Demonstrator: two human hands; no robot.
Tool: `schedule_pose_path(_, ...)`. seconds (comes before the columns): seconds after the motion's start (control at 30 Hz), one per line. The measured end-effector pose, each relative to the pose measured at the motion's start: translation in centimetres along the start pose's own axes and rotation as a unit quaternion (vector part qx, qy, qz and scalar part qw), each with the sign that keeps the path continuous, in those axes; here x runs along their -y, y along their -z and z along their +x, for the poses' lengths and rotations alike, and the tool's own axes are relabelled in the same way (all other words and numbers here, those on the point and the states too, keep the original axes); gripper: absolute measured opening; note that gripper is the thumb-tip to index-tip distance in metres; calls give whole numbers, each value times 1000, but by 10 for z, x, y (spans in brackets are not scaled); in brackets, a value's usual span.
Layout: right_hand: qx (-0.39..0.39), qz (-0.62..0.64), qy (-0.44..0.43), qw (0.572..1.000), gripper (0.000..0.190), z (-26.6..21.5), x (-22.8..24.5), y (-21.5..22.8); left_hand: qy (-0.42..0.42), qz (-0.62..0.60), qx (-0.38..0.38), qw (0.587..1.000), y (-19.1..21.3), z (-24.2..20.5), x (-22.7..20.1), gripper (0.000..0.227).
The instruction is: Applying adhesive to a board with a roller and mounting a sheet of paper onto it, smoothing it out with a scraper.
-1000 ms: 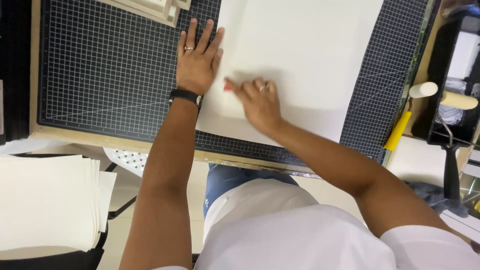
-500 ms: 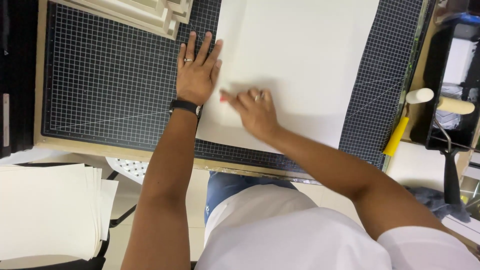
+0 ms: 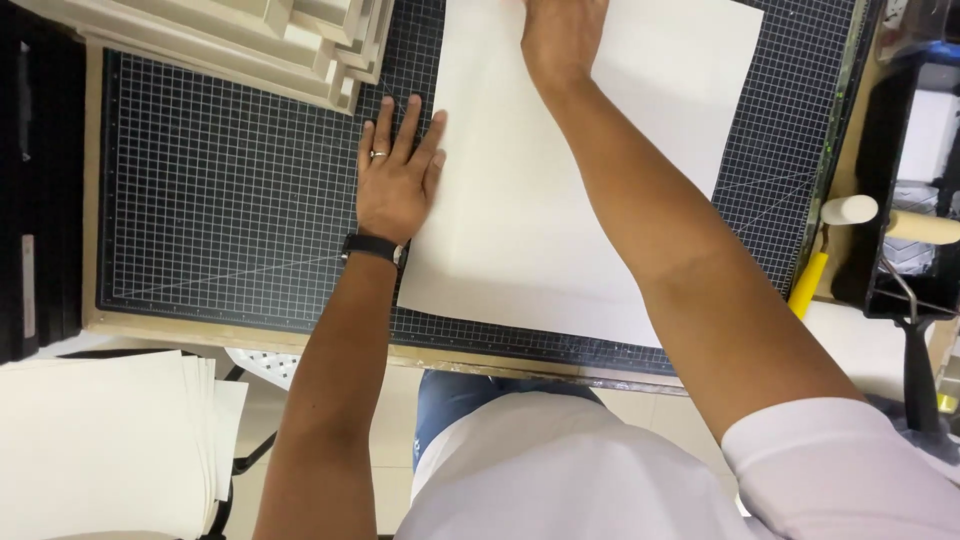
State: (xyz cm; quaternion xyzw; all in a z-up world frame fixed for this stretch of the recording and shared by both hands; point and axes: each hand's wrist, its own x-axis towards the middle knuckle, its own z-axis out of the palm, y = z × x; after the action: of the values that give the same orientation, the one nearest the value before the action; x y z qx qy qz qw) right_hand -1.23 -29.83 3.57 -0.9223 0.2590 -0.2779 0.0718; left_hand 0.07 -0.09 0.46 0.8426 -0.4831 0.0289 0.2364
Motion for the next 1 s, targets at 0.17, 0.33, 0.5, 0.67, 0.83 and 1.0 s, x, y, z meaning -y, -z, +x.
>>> schedule_pose_path(0.17,25,-138,92,986,46,-59,22,27,42,-47,-29,998,5,8,-20,48)
schedule_pose_path(0.33,10,-252,112,961,68,-67,-51,19,-17,-95,39,995,-21,30,-102,52)
schedule_pose_path(0.5,111,-301,-162,933,72,-55,-160,48,-156,-24,13,987,-31,53,-113,53)
schedule_pose_path(0.67,51,-367,-123,920,69,-48,-100,4,-119,-13,27,992,-65,127,-94,56)
schedule_pose_path(0.83,8,-321,-31,946,59,-52,-101,16,-91,-37,47,994,-87,173,-76,56)
schedule_pose_path(1.0,82,-303,-237,919,74,-68,-165,51,-130,-54,-1,990,-90,189,-61,54)
